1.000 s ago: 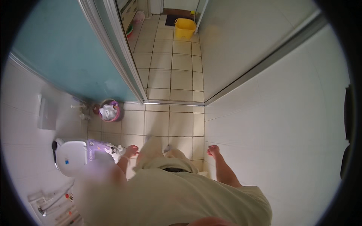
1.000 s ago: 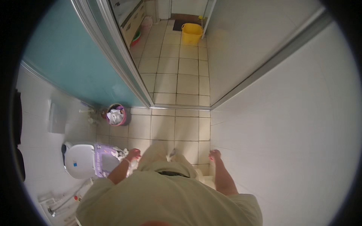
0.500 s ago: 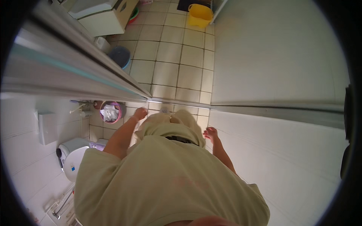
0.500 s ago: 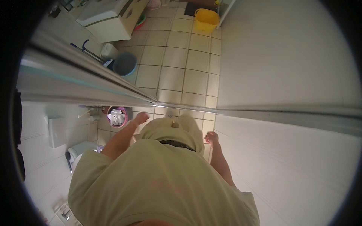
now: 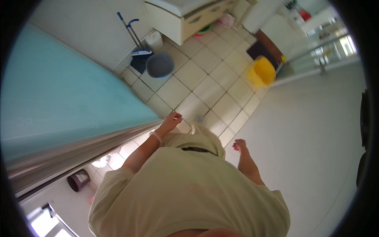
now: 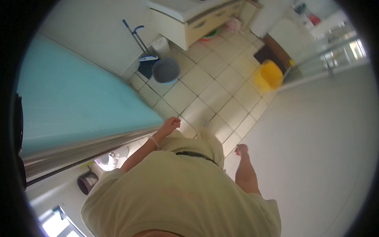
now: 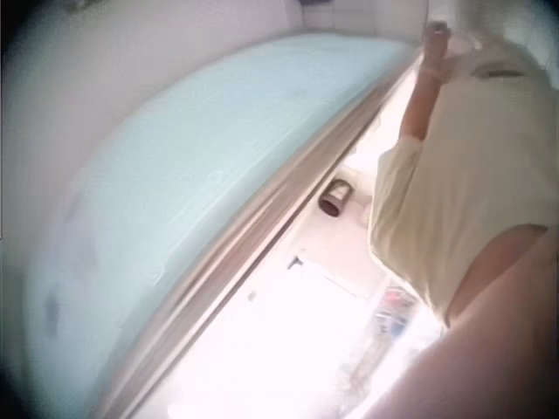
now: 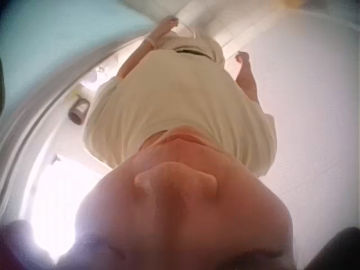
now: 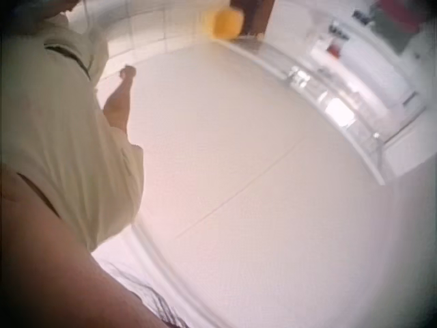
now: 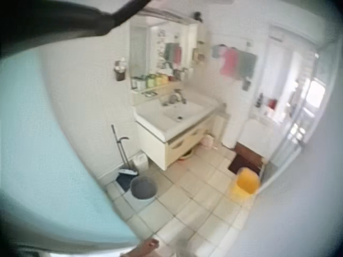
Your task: The person cleans a bathroom by first using a handheld shower head to rinse the floor and toilet area. They then use a broom and dustpan to sweep debris into the pan. Finally, they pick up a dark floor mat, shake it to remove loose dirt, and place it back on the floor.
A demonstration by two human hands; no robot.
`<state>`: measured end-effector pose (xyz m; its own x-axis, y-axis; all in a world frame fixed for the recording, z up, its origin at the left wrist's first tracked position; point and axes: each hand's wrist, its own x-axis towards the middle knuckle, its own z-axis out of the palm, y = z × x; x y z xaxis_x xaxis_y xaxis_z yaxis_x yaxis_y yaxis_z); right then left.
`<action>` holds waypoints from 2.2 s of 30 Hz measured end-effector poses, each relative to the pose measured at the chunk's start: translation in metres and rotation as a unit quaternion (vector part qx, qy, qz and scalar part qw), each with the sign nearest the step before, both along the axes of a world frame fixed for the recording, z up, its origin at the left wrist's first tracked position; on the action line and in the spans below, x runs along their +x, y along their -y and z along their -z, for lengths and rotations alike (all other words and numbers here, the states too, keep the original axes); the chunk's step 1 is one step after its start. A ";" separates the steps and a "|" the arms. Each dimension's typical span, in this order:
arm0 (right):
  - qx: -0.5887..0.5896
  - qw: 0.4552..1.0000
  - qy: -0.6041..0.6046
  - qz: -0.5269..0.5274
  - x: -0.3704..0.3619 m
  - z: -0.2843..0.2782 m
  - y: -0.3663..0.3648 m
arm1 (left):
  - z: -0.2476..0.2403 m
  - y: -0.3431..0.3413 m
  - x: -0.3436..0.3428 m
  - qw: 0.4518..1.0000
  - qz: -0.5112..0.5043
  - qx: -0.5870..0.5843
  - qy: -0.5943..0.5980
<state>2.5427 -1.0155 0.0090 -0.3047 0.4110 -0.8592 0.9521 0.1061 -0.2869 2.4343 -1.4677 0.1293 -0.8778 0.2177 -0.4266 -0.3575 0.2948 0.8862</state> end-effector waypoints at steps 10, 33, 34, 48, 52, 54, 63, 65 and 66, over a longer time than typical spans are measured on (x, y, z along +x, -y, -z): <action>-0.124 0.892 -0.352 -0.253 -0.454 -0.072 0.103 | 0.100 0.027 -0.085 0.950 -0.242 -0.194 0.023; -0.117 0.717 -0.080 -0.682 -0.718 -0.090 0.443 | 0.170 0.153 -0.138 0.811 -0.531 0.042 0.241; -0.118 0.692 -0.097 -0.706 -0.737 -0.087 0.473 | 0.175 0.145 -0.129 0.813 -0.529 0.040 0.241; 0.106 0.475 -0.391 -0.781 -0.903 -0.039 0.782 | 0.072 -0.021 -0.136 0.559 -0.711 0.210 0.371; -0.018 0.429 -0.221 -0.876 -0.866 -0.010 0.770 | 0.062 -0.048 -0.126 0.566 -0.688 0.217 0.399; -0.142 0.514 -0.127 -0.837 -0.821 -0.011 0.746 | 0.060 -0.056 -0.119 0.547 -0.697 0.187 0.424; -0.142 0.449 -0.418 -0.777 -0.821 -0.049 0.658 | 0.127 0.120 -0.197 0.797 -0.571 0.032 0.195; -0.137 0.472 -0.414 -0.766 -0.813 -0.087 0.616 | 0.072 0.156 -0.287 0.834 -0.526 0.130 0.102; -0.173 0.550 -0.341 -0.743 -0.795 -0.126 0.598 | 0.043 0.165 -0.329 0.834 -0.517 0.180 0.071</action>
